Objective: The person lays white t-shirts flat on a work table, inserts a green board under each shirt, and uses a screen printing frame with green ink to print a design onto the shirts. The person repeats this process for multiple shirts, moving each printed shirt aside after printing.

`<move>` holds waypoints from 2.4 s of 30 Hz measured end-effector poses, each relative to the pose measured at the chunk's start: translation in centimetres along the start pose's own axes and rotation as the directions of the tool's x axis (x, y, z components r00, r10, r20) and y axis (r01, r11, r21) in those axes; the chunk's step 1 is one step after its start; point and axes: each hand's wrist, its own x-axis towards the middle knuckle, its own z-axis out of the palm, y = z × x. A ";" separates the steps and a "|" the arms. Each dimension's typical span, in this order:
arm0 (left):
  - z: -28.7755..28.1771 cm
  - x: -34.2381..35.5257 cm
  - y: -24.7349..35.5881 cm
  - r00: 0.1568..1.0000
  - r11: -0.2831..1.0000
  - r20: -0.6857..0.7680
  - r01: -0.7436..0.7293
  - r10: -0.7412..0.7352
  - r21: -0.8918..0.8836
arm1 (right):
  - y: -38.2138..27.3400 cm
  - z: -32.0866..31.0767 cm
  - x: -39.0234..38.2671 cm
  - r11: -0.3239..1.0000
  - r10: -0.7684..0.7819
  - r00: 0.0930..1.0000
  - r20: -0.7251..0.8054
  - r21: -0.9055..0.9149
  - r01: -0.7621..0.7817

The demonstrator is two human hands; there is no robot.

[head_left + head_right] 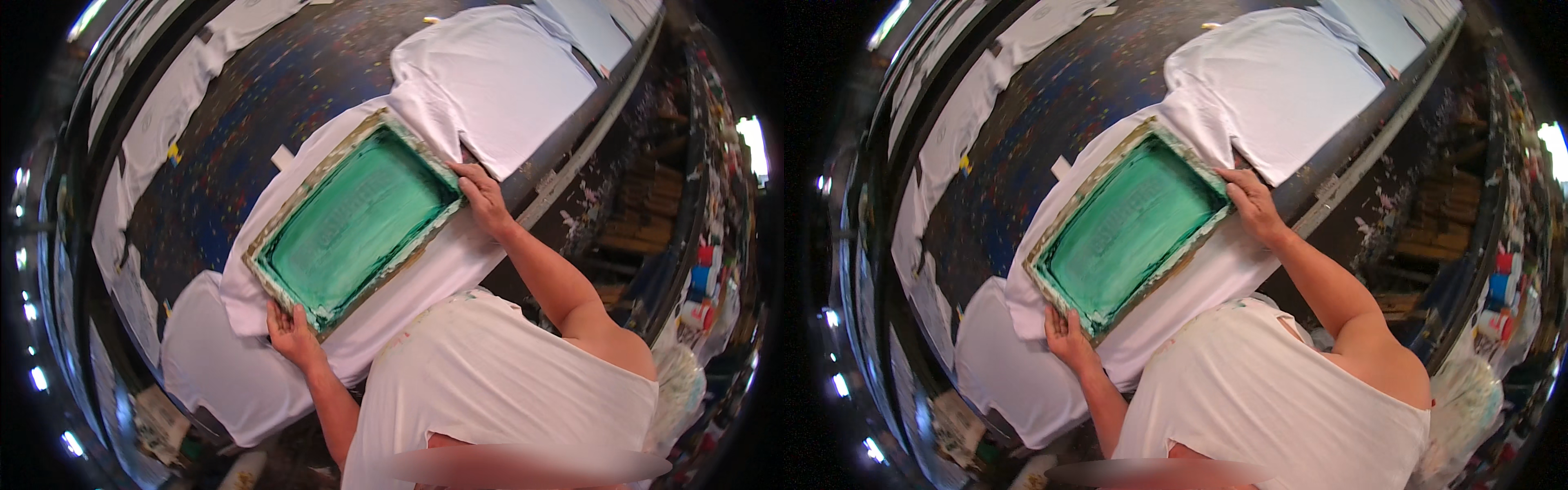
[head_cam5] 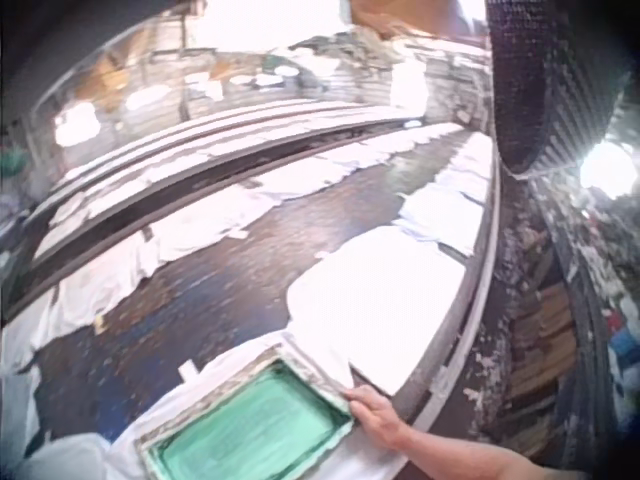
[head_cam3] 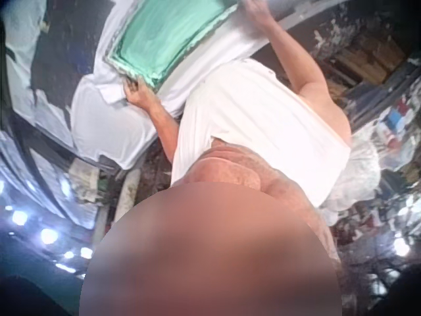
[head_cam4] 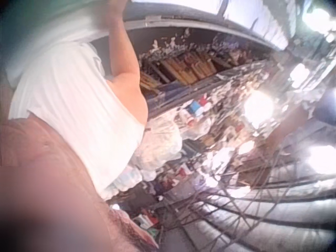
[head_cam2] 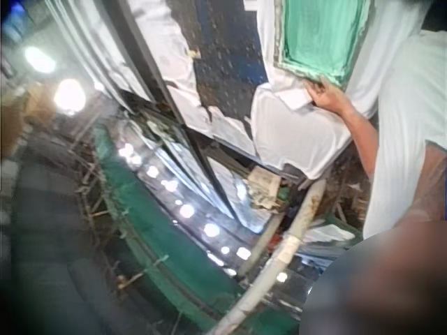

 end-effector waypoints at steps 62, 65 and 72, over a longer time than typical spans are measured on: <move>-0.1 0.5 1.6 0.988 0.992 -0.112 0.098 -0.107 -0.083 | 1.4 -0.1 0.9 0.999 0.033 0.996 0.089 -0.017 -0.031; 0.1 0.4 1.6 0.989 0.991 -0.122 0.070 -0.084 -0.118 | 1.6 -0.3 1.0 0.999 0.037 0.995 0.098 -0.011 -0.036; 0.2 0.4 2.0 0.988 0.988 -0.118 0.080 -0.096 -0.133 | 1.9 -0.3 1.0 0.998 0.060 0.995 0.082 -0.009 -0.059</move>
